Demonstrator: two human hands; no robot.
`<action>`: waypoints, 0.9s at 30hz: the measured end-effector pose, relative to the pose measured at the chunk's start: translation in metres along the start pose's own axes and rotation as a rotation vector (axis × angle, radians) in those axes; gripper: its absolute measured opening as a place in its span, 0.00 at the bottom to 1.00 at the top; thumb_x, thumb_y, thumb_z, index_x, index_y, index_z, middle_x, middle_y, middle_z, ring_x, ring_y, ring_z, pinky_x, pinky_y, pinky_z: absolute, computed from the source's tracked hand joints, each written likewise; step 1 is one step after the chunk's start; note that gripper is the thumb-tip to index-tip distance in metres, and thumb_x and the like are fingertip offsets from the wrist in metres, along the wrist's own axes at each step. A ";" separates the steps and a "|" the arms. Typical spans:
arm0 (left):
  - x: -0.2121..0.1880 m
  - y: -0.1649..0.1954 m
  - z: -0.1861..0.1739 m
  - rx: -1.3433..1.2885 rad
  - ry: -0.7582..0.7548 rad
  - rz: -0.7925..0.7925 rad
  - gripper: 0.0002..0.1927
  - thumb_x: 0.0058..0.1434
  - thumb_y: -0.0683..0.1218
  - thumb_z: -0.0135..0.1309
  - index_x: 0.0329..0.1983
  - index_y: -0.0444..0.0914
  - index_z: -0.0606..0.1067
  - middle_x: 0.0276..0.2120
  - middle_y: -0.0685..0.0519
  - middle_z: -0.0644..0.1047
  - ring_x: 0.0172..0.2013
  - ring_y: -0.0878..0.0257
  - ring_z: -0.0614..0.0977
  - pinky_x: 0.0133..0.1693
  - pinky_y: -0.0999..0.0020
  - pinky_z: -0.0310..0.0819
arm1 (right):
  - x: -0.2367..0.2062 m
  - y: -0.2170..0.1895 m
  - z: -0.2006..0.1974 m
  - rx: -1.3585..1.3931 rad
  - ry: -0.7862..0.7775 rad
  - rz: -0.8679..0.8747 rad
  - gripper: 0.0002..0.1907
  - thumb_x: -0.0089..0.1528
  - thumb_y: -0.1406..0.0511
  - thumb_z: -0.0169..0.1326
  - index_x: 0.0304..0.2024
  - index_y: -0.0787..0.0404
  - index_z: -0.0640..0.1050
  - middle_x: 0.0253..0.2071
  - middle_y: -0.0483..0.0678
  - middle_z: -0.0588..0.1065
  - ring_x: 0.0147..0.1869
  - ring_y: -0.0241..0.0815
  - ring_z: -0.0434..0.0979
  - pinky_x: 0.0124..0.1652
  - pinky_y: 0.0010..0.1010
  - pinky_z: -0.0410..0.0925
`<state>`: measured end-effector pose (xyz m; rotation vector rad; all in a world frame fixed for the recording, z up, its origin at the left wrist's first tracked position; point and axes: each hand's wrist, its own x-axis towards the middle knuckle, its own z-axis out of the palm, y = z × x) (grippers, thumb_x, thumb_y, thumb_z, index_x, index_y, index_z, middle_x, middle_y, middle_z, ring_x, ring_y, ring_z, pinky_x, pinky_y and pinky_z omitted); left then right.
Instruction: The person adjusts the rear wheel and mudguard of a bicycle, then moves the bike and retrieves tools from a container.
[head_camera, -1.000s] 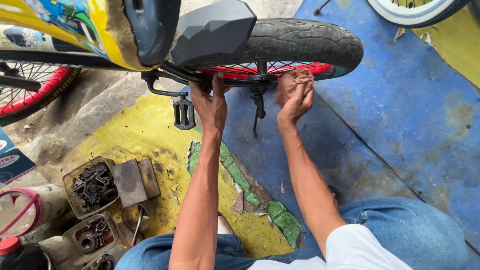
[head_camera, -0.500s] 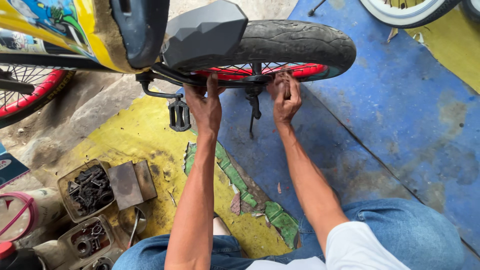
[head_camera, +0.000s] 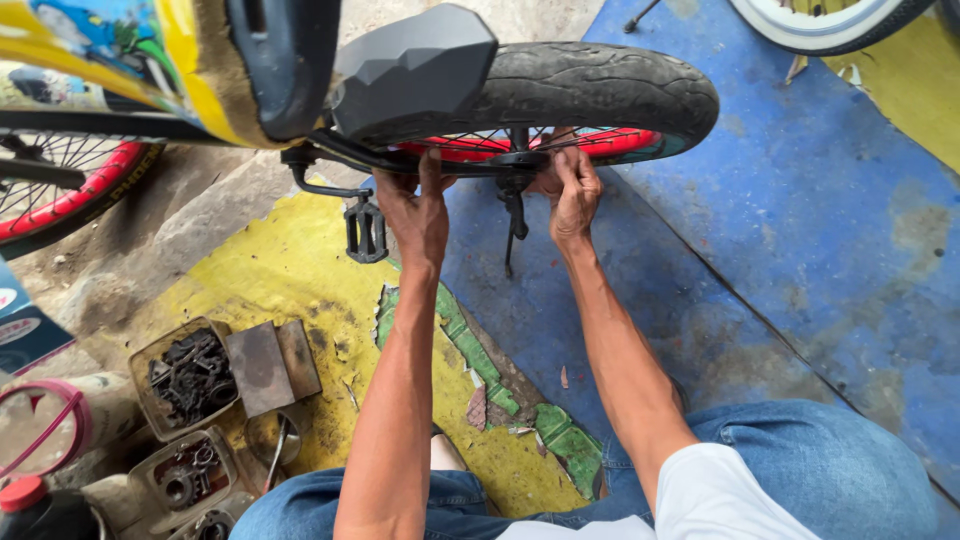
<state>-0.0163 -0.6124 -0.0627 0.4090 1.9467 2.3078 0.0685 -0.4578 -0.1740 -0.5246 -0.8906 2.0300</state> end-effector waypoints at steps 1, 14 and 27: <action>0.000 0.000 0.000 0.018 -0.001 0.007 0.20 0.70 0.46 0.56 0.58 0.30 0.66 0.43 0.45 0.79 0.40 0.62 0.84 0.40 0.66 0.89 | 0.000 0.000 -0.005 0.001 -0.015 0.034 0.08 0.66 0.66 0.55 0.47 0.60 0.79 0.43 0.42 0.78 0.43 0.33 0.80 0.42 0.31 0.76; -0.002 0.008 0.000 0.067 -0.007 0.016 0.21 0.70 0.46 0.56 0.58 0.29 0.65 0.43 0.45 0.78 0.40 0.62 0.84 0.41 0.64 0.86 | 0.100 -0.097 -0.100 0.160 -0.050 -0.363 0.15 0.76 0.58 0.38 0.53 0.61 0.73 0.50 0.48 0.71 0.58 0.44 0.73 0.61 0.39 0.69; 0.003 0.008 0.001 0.058 -0.004 -0.009 0.22 0.70 0.47 0.56 0.58 0.29 0.65 0.44 0.45 0.78 0.40 0.61 0.84 0.41 0.64 0.86 | 0.082 -0.169 0.029 -0.691 0.079 -0.632 0.16 0.74 0.62 0.41 0.41 0.66 0.75 0.39 0.49 0.76 0.44 0.46 0.76 0.48 0.40 0.71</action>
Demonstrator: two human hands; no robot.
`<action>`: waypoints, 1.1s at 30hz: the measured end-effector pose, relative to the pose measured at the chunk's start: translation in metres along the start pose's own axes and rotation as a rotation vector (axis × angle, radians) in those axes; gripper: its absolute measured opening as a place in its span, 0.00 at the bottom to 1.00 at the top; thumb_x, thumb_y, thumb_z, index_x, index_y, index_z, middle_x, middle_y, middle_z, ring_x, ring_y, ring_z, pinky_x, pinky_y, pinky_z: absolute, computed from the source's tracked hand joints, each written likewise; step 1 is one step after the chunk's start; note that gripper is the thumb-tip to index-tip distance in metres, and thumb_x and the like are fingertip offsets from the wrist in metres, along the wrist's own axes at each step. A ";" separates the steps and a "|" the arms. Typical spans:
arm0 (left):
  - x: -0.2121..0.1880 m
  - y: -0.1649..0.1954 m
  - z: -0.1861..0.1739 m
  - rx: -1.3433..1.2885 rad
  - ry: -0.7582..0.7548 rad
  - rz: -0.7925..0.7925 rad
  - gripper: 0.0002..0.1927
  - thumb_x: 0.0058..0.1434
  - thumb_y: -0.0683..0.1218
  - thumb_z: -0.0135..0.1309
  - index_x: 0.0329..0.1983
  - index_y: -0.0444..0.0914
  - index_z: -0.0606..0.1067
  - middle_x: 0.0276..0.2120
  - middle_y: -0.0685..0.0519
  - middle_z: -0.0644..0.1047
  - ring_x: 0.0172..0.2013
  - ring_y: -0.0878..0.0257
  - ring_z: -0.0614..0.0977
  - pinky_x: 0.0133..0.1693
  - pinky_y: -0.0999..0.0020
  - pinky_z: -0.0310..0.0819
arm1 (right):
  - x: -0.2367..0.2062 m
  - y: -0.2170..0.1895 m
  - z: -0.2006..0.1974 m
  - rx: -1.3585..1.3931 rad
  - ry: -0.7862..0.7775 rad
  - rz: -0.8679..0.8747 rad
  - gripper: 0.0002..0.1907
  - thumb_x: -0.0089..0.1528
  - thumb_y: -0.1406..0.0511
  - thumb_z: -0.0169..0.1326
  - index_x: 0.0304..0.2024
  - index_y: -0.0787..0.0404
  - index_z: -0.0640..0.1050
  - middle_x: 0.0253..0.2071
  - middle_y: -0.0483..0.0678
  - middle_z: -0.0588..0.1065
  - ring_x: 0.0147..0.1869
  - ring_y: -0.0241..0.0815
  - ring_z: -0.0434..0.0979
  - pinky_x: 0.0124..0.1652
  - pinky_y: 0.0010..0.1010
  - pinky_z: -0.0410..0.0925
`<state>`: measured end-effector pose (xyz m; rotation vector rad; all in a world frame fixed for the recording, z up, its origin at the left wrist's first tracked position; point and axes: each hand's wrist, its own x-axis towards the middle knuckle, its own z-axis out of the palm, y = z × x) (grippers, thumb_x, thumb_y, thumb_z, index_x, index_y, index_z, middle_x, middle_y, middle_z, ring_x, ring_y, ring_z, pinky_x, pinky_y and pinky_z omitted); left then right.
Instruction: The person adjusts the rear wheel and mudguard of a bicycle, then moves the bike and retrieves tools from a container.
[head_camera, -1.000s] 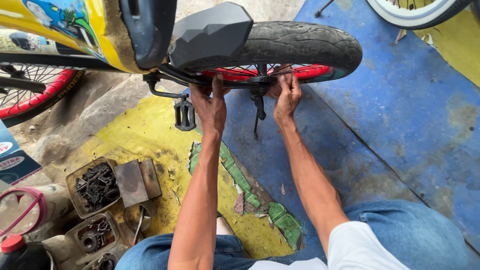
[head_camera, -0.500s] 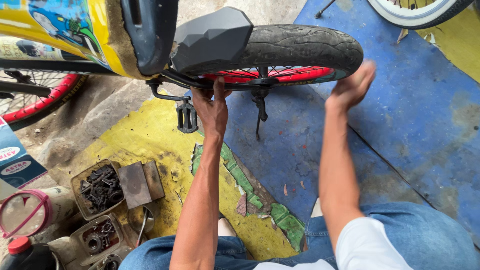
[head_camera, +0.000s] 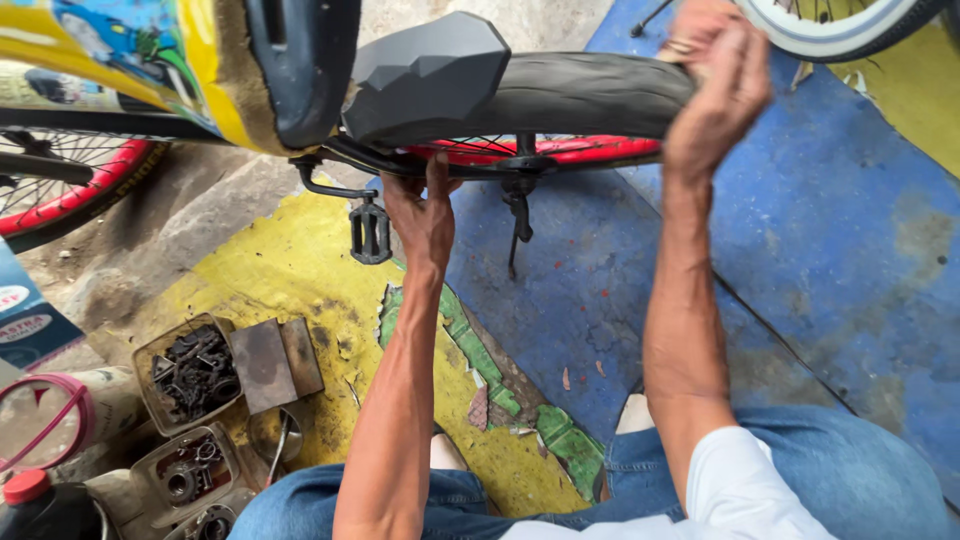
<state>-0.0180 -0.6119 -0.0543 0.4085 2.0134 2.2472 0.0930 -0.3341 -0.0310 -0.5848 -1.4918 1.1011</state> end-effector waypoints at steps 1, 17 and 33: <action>-0.001 0.000 -0.001 -0.004 0.003 -0.005 0.23 0.69 0.47 0.56 0.59 0.29 0.65 0.44 0.45 0.78 0.40 0.62 0.84 0.41 0.64 0.86 | -0.002 -0.010 0.004 -0.248 -0.006 -0.098 0.16 0.75 0.61 0.43 0.42 0.67 0.75 0.39 0.48 0.76 0.45 0.44 0.76 0.49 0.38 0.69; -0.005 0.003 -0.008 -0.039 0.001 0.008 0.21 0.70 0.45 0.56 0.59 0.29 0.65 0.42 0.45 0.79 0.40 0.62 0.84 0.40 0.65 0.90 | -0.156 0.076 0.027 -0.046 0.388 0.286 0.19 0.75 0.55 0.48 0.51 0.66 0.78 0.46 0.54 0.79 0.48 0.42 0.78 0.46 0.28 0.72; 0.002 -0.001 -0.005 -0.017 0.006 0.013 0.21 0.70 0.45 0.55 0.59 0.29 0.65 0.45 0.46 0.78 0.42 0.62 0.84 0.41 0.64 0.86 | -0.154 0.090 0.048 0.274 0.372 0.553 0.14 0.71 0.60 0.52 0.46 0.63 0.80 0.39 0.43 0.80 0.40 0.31 0.78 0.37 0.23 0.74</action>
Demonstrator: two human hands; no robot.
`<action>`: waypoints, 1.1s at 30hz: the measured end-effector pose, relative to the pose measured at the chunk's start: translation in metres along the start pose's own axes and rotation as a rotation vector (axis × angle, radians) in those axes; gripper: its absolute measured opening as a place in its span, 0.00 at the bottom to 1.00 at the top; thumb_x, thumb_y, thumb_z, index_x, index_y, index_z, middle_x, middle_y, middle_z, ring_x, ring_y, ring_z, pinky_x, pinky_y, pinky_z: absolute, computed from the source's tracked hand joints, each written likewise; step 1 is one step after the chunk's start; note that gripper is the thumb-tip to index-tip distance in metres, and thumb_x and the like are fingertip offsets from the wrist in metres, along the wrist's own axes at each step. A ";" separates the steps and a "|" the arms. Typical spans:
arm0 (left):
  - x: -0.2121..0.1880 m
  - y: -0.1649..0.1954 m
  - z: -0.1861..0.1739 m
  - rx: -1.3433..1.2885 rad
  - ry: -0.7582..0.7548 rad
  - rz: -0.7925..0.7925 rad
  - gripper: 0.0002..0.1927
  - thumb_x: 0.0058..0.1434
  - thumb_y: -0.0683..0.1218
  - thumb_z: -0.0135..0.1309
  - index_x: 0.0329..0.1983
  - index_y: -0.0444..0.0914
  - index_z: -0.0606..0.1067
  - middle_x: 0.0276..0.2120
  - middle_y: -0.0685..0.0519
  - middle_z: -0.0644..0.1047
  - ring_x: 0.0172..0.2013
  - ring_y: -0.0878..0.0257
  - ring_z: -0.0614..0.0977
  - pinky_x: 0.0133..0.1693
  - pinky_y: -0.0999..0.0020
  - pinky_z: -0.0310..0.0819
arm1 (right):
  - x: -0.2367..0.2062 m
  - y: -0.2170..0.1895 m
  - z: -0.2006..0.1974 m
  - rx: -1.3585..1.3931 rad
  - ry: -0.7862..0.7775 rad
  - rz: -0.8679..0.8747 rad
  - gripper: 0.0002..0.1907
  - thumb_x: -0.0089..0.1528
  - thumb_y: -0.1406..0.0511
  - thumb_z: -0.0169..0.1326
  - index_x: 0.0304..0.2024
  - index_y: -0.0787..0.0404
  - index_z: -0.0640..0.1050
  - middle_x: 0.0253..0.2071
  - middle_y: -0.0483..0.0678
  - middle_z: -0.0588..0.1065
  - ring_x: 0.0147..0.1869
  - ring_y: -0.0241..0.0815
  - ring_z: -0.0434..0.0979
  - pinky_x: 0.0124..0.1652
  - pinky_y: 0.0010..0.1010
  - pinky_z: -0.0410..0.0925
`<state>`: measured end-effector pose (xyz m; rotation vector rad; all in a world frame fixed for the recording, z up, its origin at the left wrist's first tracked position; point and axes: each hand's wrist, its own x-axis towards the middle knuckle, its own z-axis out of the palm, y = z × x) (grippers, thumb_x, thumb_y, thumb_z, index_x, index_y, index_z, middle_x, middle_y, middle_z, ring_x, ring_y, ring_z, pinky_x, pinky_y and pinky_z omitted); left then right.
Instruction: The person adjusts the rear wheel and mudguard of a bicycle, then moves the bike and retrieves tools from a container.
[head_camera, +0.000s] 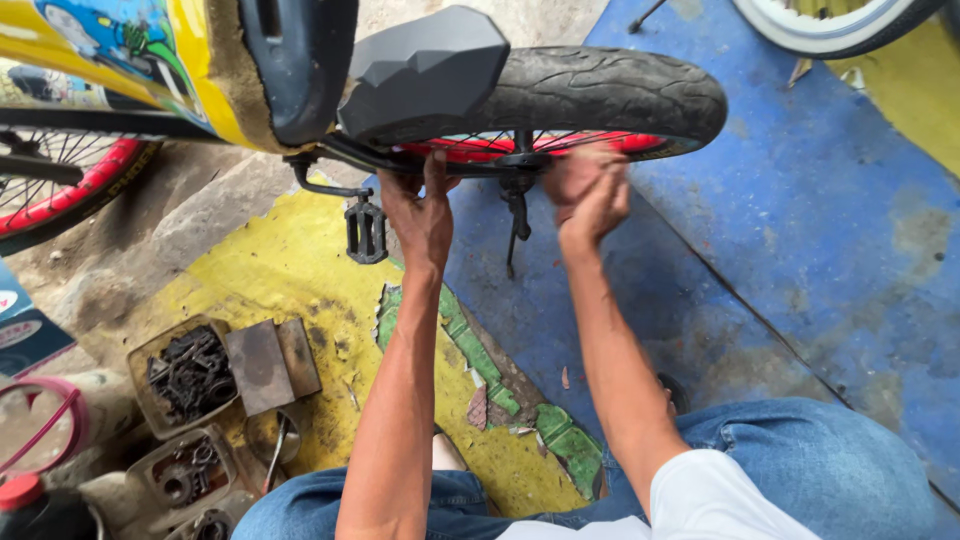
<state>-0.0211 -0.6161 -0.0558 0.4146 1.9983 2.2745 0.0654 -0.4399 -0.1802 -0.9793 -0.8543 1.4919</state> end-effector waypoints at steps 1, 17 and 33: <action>0.000 0.000 0.000 -0.004 0.002 -0.006 0.21 0.71 0.45 0.56 0.60 0.29 0.65 0.44 0.45 0.78 0.42 0.62 0.83 0.42 0.64 0.88 | 0.006 -0.001 0.001 0.065 0.019 -0.034 0.14 0.72 0.59 0.51 0.45 0.64 0.80 0.39 0.44 0.80 0.40 0.32 0.79 0.39 0.24 0.74; 0.002 0.004 0.001 -0.018 -0.015 -0.002 0.22 0.71 0.46 0.55 0.60 0.29 0.65 0.47 0.43 0.78 0.45 0.61 0.84 0.43 0.64 0.89 | -0.019 0.000 0.009 -0.181 0.069 -0.002 0.13 0.70 0.62 0.58 0.50 0.65 0.82 0.44 0.49 0.81 0.47 0.40 0.77 0.47 0.37 0.73; 0.005 0.003 0.000 -0.006 -0.003 0.018 0.23 0.71 0.46 0.55 0.61 0.29 0.64 0.44 0.45 0.78 0.41 0.63 0.83 0.41 0.66 0.88 | -0.018 -0.021 0.020 0.306 -0.575 0.545 0.11 0.72 0.60 0.55 0.48 0.60 0.81 0.29 0.36 0.70 0.30 0.31 0.69 0.28 0.25 0.64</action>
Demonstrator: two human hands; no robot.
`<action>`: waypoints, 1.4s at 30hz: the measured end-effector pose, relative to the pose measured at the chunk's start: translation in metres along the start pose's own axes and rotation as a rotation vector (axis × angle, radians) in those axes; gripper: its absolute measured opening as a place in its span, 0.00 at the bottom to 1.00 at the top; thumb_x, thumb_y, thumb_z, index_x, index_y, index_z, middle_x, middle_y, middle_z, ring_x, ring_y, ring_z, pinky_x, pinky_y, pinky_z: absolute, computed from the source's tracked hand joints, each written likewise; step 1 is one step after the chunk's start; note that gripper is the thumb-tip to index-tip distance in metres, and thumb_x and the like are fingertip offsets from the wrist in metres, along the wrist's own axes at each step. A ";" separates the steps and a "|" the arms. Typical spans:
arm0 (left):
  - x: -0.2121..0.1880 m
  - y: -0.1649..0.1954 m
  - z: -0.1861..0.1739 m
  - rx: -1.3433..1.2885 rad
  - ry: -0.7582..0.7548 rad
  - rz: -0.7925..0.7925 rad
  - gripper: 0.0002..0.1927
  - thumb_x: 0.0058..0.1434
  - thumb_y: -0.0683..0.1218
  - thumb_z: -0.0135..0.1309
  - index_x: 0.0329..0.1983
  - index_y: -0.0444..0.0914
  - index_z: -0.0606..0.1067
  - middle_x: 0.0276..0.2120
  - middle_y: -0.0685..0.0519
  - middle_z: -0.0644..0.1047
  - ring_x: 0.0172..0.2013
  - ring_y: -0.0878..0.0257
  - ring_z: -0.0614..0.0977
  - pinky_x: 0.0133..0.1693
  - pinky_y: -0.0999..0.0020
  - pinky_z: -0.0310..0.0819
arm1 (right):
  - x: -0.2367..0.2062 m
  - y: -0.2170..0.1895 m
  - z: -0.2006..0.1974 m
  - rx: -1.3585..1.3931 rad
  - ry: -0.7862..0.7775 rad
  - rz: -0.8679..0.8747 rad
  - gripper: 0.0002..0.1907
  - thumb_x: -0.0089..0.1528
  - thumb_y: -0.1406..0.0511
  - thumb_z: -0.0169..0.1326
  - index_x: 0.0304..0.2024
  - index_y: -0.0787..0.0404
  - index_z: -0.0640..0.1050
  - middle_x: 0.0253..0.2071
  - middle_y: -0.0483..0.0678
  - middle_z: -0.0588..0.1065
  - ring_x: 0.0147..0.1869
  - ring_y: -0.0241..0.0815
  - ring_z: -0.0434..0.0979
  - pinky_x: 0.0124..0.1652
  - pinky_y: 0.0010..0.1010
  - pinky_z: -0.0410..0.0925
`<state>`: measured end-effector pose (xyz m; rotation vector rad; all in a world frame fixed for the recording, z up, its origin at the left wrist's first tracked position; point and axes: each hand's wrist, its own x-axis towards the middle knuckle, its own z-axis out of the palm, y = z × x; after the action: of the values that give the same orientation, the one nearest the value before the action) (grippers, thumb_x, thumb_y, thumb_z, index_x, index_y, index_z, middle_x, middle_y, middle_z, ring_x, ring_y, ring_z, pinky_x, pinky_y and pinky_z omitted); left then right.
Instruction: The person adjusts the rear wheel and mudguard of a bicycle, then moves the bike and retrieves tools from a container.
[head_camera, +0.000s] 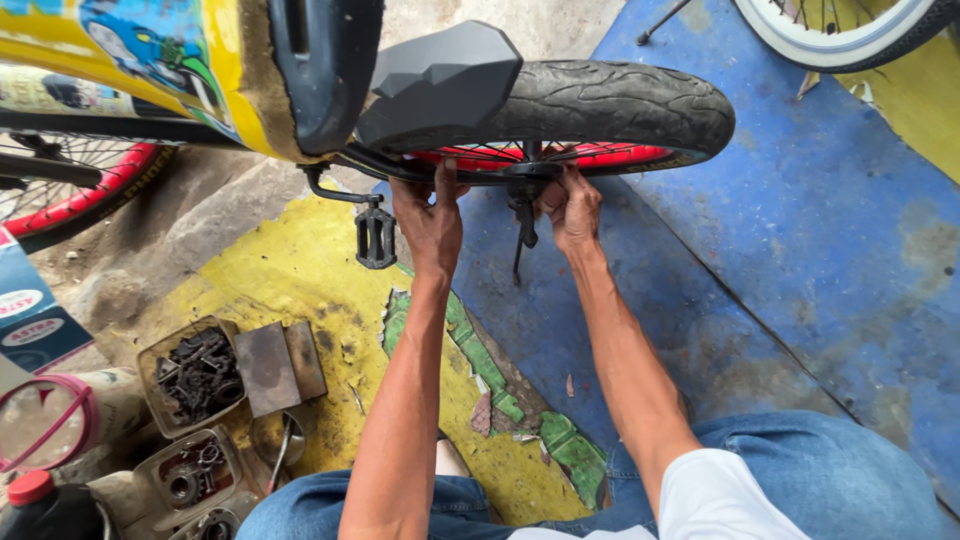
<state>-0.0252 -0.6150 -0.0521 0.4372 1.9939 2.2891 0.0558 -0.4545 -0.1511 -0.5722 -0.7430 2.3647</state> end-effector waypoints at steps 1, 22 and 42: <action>0.000 0.000 0.000 -0.006 0.000 0.002 0.22 0.71 0.46 0.55 0.61 0.29 0.64 0.45 0.45 0.78 0.42 0.63 0.83 0.41 0.66 0.89 | -0.001 -0.004 -0.001 -0.049 0.068 0.012 0.11 0.71 0.59 0.54 0.47 0.59 0.80 0.32 0.38 0.72 0.32 0.33 0.73 0.30 0.28 0.67; -0.006 0.003 -0.011 0.042 0.047 0.011 0.18 0.69 0.45 0.56 0.54 0.29 0.68 0.38 0.47 0.80 0.36 0.65 0.83 0.38 0.68 0.87 | -0.054 0.047 0.022 -0.838 0.384 -0.718 0.11 0.69 0.63 0.56 0.44 0.67 0.76 0.39 0.47 0.77 0.41 0.37 0.75 0.43 0.32 0.70; -0.004 0.008 -0.007 0.127 0.100 -0.014 0.19 0.69 0.50 0.57 0.51 0.32 0.69 0.34 0.50 0.79 0.31 0.65 0.80 0.35 0.70 0.76 | -0.078 0.055 0.077 -0.792 0.018 -0.578 0.09 0.68 0.66 0.56 0.47 0.66 0.76 0.33 0.48 0.75 0.33 0.35 0.79 0.33 0.25 0.71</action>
<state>-0.0225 -0.6243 -0.0456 0.3223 2.1902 2.2265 0.0487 -0.5699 -0.1108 -0.5795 -1.6021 1.4837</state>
